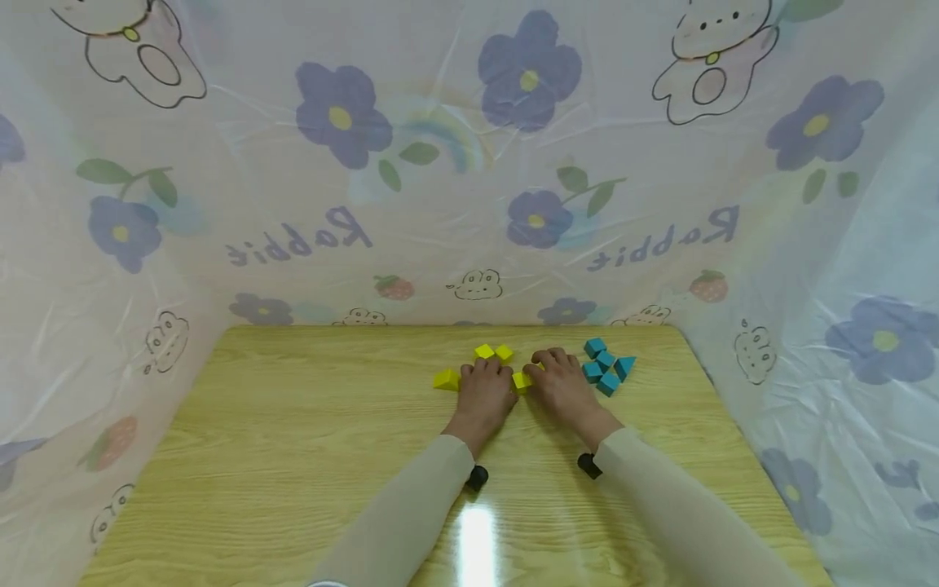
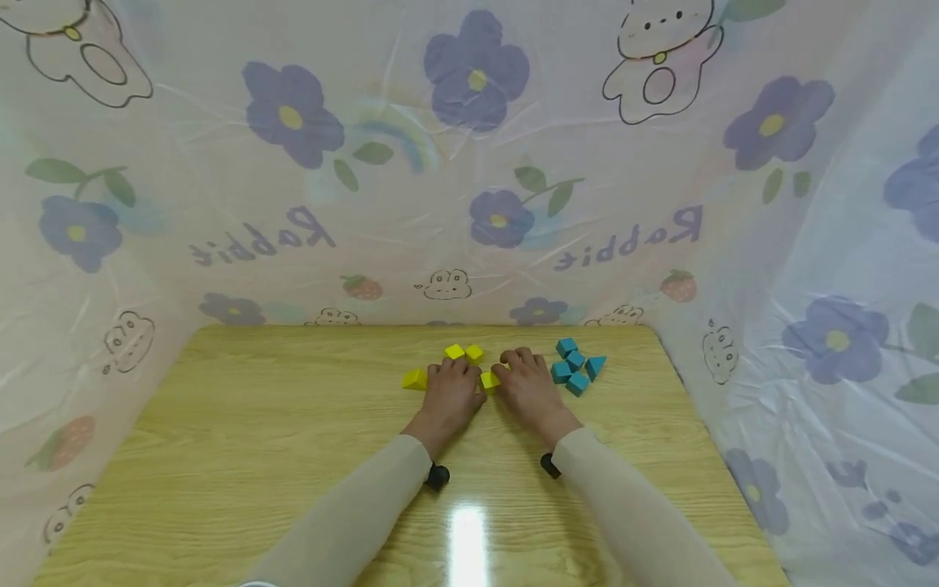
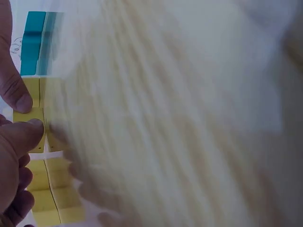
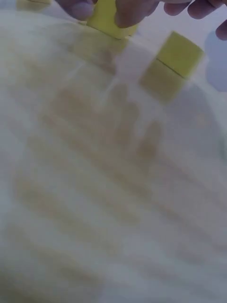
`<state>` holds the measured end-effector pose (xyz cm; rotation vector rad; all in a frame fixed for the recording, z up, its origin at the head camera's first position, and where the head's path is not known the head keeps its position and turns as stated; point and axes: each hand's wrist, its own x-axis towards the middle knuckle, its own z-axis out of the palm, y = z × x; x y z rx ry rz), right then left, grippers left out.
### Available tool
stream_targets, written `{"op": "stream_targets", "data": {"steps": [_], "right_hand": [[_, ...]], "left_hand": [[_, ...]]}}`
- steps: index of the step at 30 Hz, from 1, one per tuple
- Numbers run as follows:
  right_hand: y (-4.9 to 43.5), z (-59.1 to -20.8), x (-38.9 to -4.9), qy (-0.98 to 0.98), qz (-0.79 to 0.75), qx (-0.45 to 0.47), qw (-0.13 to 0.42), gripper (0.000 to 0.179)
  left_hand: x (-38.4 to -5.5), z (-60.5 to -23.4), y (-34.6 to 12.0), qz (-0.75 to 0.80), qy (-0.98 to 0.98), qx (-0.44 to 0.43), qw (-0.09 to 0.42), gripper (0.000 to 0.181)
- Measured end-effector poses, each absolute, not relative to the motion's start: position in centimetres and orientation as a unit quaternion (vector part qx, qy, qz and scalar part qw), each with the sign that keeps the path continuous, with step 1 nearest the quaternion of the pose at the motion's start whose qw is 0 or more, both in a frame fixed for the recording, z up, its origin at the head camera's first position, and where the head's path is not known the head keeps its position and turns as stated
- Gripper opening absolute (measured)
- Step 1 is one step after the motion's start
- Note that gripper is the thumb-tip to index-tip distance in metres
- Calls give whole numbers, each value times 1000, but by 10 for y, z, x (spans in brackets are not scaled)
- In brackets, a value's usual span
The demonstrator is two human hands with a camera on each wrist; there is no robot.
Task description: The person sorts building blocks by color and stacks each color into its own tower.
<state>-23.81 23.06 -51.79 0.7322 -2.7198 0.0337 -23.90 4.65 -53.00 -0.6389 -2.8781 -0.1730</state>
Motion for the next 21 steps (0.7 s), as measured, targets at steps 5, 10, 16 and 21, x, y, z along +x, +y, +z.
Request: {"op": "stream_targets", "data": {"steps": [5, 10, 16, 21], "right_hand": [[219, -519, -228, -952, 26, 259, 161, 33], [205, -523, -217, -943, 57, 272, 182, 34], [182, -527, -208, -921, 83, 315, 213, 35], [158, -524, -202, -918, 89, 333, 195, 33]], "left_hand": [[-233, -531, 30, -68, -958, -240, 144, 24], [-223, -532, 9, -77, -951, -254, 158, 20], [-209, -530, -21, -92, -954, -251, 136, 27], [-199, -524, -52, -116, -956, -250, 102, 34]]}}
